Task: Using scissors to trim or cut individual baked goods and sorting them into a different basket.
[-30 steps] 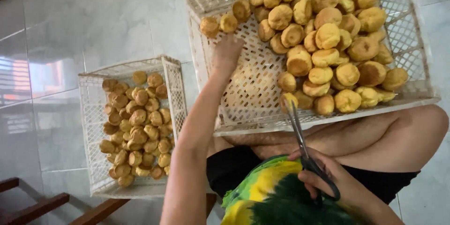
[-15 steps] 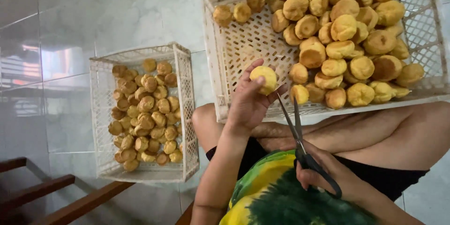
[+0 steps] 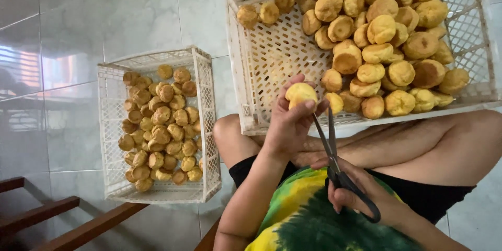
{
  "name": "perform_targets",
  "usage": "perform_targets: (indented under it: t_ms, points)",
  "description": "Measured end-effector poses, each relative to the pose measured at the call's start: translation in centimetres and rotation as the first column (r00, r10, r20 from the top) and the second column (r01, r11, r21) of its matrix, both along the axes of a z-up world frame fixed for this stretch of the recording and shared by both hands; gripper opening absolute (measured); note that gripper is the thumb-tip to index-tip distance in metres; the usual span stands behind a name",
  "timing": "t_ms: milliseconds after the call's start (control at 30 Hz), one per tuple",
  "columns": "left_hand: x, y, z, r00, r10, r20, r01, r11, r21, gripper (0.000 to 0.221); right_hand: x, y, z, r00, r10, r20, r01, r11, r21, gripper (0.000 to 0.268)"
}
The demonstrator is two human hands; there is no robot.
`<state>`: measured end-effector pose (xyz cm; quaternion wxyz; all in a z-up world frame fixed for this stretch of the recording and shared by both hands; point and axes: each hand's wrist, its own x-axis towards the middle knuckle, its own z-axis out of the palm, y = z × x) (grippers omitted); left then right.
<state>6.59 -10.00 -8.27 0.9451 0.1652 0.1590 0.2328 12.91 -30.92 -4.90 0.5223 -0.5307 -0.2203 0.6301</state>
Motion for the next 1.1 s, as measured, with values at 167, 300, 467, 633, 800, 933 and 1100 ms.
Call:
perform_targets:
  t_ms: [167,300,467,633,800,933,1100]
  points:
    - [-0.8,-2.3,-0.4,0.994,-0.059,-0.090,0.074,0.982,0.175,0.072,0.0,0.2,-0.4,0.992,-0.063,-0.106,0.072,0.994,0.079,0.070]
    - [-1.2,-2.5,0.0,0.985,-0.081,-0.152,0.114,0.969,0.221,0.073,0.3,0.2,0.4,0.991,-0.057,-0.122,0.065,0.996,0.066,0.071]
    - [-1.2,-1.9,-0.4,0.980,-0.092,-0.178,0.136,0.957,0.256,0.072,0.4,-0.1,0.7,0.981,-0.107,-0.159,0.090,0.990,-0.113,0.049]
    - [-1.8,0.6,-1.7,0.966,-0.118,-0.230,0.212,0.871,0.444,0.077,0.6,-0.9,-0.2,0.968,-0.090,-0.232,0.065,0.991,-0.113,0.051]
    - [-2.8,3.4,-0.5,0.933,-0.111,-0.341,0.340,0.575,0.744,0.083,1.2,-1.2,1.3,0.938,-0.049,-0.344,0.075,0.995,0.063,0.075]
    - [-3.4,5.1,2.3,0.909,-0.186,-0.373,0.414,0.507,0.756,0.087,1.2,-1.3,1.5,0.939,-0.019,-0.344,0.006,0.999,-0.039,0.078]
    - [-3.6,6.2,3.9,0.849,-0.224,-0.478,0.527,0.414,0.742,0.090,1.5,-1.3,1.5,0.933,-0.014,-0.361,0.001,0.999,-0.036,0.075]
